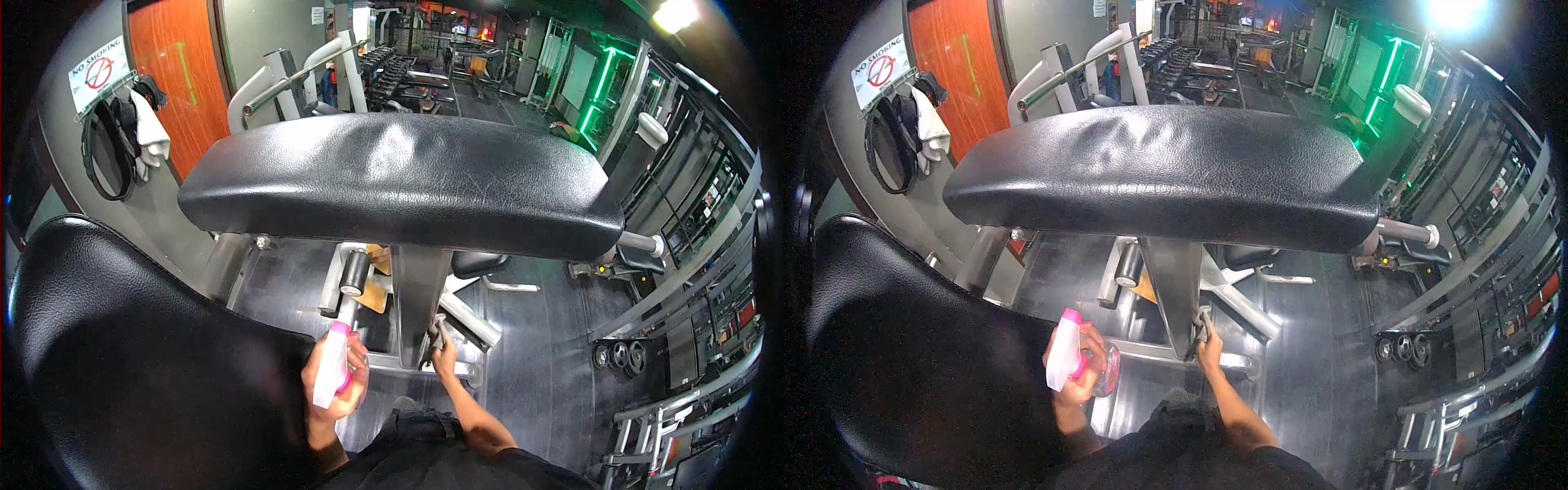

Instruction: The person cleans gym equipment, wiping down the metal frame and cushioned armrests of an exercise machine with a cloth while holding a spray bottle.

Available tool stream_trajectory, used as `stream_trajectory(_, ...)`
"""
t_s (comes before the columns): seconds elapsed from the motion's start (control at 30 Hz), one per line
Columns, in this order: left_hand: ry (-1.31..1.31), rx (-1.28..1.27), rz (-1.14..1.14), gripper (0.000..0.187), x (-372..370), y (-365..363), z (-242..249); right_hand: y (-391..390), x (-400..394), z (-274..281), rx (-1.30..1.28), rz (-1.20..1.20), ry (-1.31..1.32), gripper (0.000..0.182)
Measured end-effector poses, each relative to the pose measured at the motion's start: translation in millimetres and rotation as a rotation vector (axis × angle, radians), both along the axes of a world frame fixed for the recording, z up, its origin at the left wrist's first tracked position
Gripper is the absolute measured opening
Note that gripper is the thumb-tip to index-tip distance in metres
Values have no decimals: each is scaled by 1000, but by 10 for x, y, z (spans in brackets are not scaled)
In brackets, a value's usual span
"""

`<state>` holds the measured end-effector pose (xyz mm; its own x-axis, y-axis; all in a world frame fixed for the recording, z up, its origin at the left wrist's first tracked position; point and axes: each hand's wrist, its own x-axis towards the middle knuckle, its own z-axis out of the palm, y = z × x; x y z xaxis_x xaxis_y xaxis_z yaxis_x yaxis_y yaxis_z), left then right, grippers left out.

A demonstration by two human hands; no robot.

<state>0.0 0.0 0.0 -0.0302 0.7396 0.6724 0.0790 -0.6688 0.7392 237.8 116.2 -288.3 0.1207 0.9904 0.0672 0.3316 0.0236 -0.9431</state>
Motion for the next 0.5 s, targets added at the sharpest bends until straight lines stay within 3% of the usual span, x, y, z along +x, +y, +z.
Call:
stream_trajectory(0.07, -94, -49, -8, 49, 29, 41, -14, 141, -136, 331, 308, -119, 147, 52)
stream_trajectory(0.1, -123, -119, -5, 49, 82, -178, 2, -226, -114, 597, 415, -160, -43, 50)
stream_trajectory(0.17, -168, -151, 17, 48, 63, -117, 24, 2, -317, 1481, 926, -166, -272, 50)
stream_trajectory(0.23, -134, -140, 40, 47, 33, -57, 8, 141, -393, 1962, 1232, -176, -549, 41)
stream_trajectory(0.3, -105, -148, 57, 47, 39, -67, -5, 250, -459, 2436, 1347, -42, -735, 36)
stream_trajectory(0.33, -127, -159, 52, 47, 46, -74, 2, 292, -465, 2481, 1342, -41, -735, 36)
stream_trajectory(0.37, -148, -167, 46, 46, 48, -74, 14, 330, -471, 2516, 1325, 20, -913, 36)
stream_trajectory(0.4, -147, -166, 44, 46, 48, -71, 28, 356, -474, 2534, 1302, 83, -1090, 38)
stream_trajectory(0.5, -159, -199, 55, 47, 50, -82, 24, 297, -404, 2214, 1287, 245, -1198, 41)
